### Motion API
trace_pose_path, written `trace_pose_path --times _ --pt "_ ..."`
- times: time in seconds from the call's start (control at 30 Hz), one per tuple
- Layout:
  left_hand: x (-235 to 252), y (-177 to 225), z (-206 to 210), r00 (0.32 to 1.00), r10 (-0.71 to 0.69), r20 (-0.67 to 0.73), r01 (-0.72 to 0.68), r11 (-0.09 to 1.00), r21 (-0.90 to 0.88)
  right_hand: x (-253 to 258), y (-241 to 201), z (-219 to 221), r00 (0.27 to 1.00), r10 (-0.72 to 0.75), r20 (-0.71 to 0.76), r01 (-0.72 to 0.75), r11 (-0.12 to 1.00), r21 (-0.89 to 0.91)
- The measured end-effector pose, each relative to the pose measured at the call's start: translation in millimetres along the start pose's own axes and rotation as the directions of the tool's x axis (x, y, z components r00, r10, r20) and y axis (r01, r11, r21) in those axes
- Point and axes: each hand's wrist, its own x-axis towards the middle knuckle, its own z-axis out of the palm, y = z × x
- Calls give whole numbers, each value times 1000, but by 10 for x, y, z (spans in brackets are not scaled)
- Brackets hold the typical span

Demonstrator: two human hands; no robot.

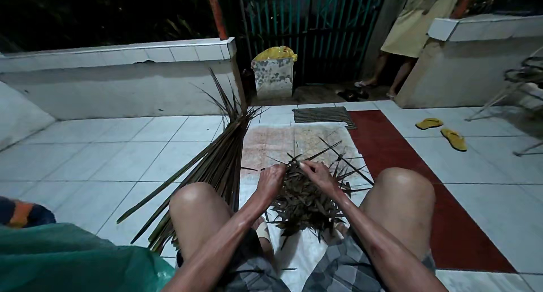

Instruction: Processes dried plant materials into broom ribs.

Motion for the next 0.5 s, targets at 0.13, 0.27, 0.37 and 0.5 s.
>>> trace_pose_path --times 0.13,0.27,0.37,0.5 --pt "-22 67 -34 1000 19 22 -20 996 86 -10 -34 -11 994 -13 112 9 999 32" --pt "-30 68 -9 998 65 -14 -62 988 143 -10 -67 -67 990 -5 141 1 1000 30" --pt "-21 42 18 995 97 -32 -91 985 149 -6 -79 -71 993 10 119 -9 1000 -7" --pt "-35 67 32 989 134 -58 -121 977 178 9 -67 -51 998 41 47 -39 998 -47"
